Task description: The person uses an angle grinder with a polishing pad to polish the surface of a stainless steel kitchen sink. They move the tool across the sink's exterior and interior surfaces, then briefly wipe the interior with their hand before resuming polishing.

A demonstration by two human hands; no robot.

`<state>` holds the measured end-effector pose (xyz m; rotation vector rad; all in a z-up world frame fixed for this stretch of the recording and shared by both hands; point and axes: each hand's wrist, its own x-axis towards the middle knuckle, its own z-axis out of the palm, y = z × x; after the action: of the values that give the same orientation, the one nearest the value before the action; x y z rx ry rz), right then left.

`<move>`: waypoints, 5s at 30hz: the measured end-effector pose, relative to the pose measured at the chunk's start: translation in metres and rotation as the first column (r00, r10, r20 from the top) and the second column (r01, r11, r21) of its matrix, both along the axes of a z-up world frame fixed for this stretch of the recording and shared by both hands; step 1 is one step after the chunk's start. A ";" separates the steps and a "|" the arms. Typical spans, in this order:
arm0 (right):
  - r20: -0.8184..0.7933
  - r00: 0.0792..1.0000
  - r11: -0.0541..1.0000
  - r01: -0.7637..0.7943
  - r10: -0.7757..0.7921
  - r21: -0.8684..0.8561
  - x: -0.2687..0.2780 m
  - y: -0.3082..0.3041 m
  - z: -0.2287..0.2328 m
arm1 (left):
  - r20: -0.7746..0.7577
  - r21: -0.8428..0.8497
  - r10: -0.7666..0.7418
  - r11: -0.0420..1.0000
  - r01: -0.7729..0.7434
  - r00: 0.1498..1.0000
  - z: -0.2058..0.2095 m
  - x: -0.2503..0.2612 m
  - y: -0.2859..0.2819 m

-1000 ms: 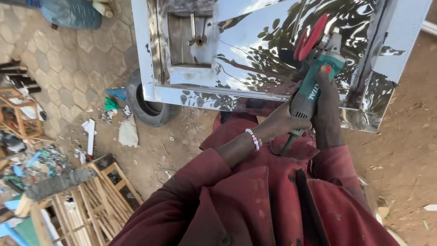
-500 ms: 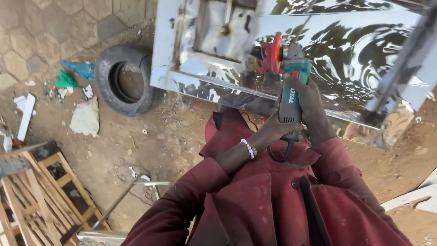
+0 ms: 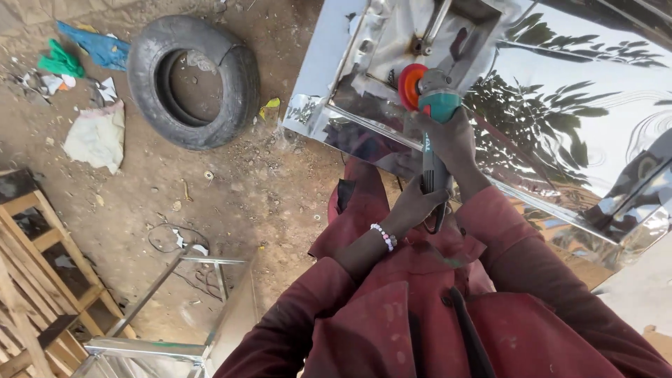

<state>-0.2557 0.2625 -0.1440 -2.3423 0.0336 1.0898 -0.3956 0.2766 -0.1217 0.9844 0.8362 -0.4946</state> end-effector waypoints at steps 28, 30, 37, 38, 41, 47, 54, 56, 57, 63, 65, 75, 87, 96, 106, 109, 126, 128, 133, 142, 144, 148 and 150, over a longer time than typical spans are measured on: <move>-0.038 0.973 0.956 0.229 -0.226 0.180 -0.009 -0.016 0.046 | 0.041 -0.083 -0.006 0.997 0.010 0.999 0.032 0.020 0.027; -0.048 0.946 0.915 0.321 -0.320 0.244 -0.010 -0.040 0.042 | 0.130 -0.079 -0.064 0.994 0.075 0.989 0.054 0.027 0.040; 0.009 0.951 0.920 0.296 -0.309 0.258 -0.017 -0.071 0.054 | 0.240 -0.122 -0.170 0.972 0.203 0.956 0.025 0.016 0.016; 0.019 0.953 0.922 0.289 -0.304 0.256 -0.019 -0.072 0.057 | 0.238 -0.101 -0.193 0.970 0.223 0.952 0.024 0.017 0.012; 0.033 0.957 0.918 0.267 -0.289 0.292 -0.024 -0.086 0.047 | 0.237 -0.072 -0.237 0.963 0.261 0.942 0.020 0.016 0.006; 0.043 0.957 0.901 0.254 -0.287 0.351 -0.029 -0.089 0.055 | 0.238 -0.022 -0.316 0.944 0.331 0.918 0.026 0.013 0.008; -0.026 0.889 0.779 0.415 -0.458 0.469 -0.035 -0.113 0.051 | 0.225 0.056 -0.265 0.964 0.259 0.937 0.021 0.008 0.016; -0.045 0.878 0.766 0.441 -0.477 0.469 -0.036 -0.121 0.052 | 0.254 0.145 -0.221 0.971 0.189 0.942 -0.009 -0.001 0.007; -0.065 0.864 0.751 0.469 -0.500 0.465 -0.036 -0.126 0.051 | 0.286 0.229 -0.182 0.966 0.118 0.941 -0.024 -0.005 0.003; -0.004 0.880 0.795 0.430 -0.474 0.429 -0.050 -0.130 0.056 | 0.309 0.822 -0.282 0.559 -0.106 0.908 -0.040 0.021 0.087; -0.002 0.868 0.789 0.452 -0.497 0.416 -0.057 -0.111 0.072 | 0.274 0.915 -0.342 0.382 -0.134 0.899 -0.057 0.032 0.114; -0.135 0.774 0.718 0.627 -0.619 0.301 -0.063 -0.119 0.060 | -0.406 0.912 -0.692 -0.267 0.311 0.597 -0.153 0.112 0.173; -0.161 0.651 0.610 0.755 -0.742 0.242 -0.041 -0.137 0.060 | -0.432 0.663 -0.869 -0.126 0.738 0.240 -0.212 0.151 0.174; -0.166 0.643 0.595 0.760 -0.748 0.260 -0.025 -0.145 0.056 | -0.531 0.543 -0.821 -0.139 0.828 0.211 -0.214 0.167 0.161; -0.175 0.678 0.647 0.734 -0.714 0.205 -0.025 -0.145 0.053 | -0.478 0.680 -0.804 -0.083 0.728 0.354 -0.251 0.161 0.155; -0.180 0.645 0.617 0.764 -0.743 0.189 -0.026 -0.146 0.050 | -0.530 0.606 -0.769 -0.049 0.794 0.358 -0.245 0.167 0.150; -0.184 0.685 0.655 0.729 -0.705 0.200 -0.032 -0.152 0.048 | -0.435 0.524 -0.868 -0.028 0.851 0.239 -0.242 0.174 0.143; -0.185 0.675 0.645 0.738 -0.715 0.197 -0.032 -0.147 0.055 | -0.405 0.563 -0.878 -0.019 0.826 0.256 -0.251 0.168 0.142; -0.200 0.689 0.641 0.723 -0.697 0.258 -0.032 -0.151 0.053 | -0.417 0.527 -0.870 0.007 0.850 0.265 -0.235 0.179 0.134; -0.176 0.697 0.663 0.716 -0.695 0.218 -0.033 -0.152 0.058 | -0.432 0.502 -0.892 -0.118 0.857 0.131 -0.268 0.195 0.128; -0.147 0.719 0.690 0.694 -0.680 0.207 -0.035 -0.158 0.051 | -0.463 0.454 -0.886 -0.209 0.866 0.028 -0.280 0.202 0.124; -0.162 0.679 0.653 0.734 -0.716 0.185 -0.035 -0.150 0.061 | -0.430 0.453 -0.903 -0.224 0.863 -0.008 -0.267 0.212 0.118; -0.168 0.706 0.678 0.708 -0.688 0.198 -0.036 -0.155 0.059 | -0.396 0.439 -0.910 -0.309 0.844 -0.127 -0.260 0.214 0.114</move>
<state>-0.2920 0.1079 -0.0855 -1.7839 0.7310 0.7268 -0.1820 0.3908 -0.3819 2.2906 -0.2451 -1.6202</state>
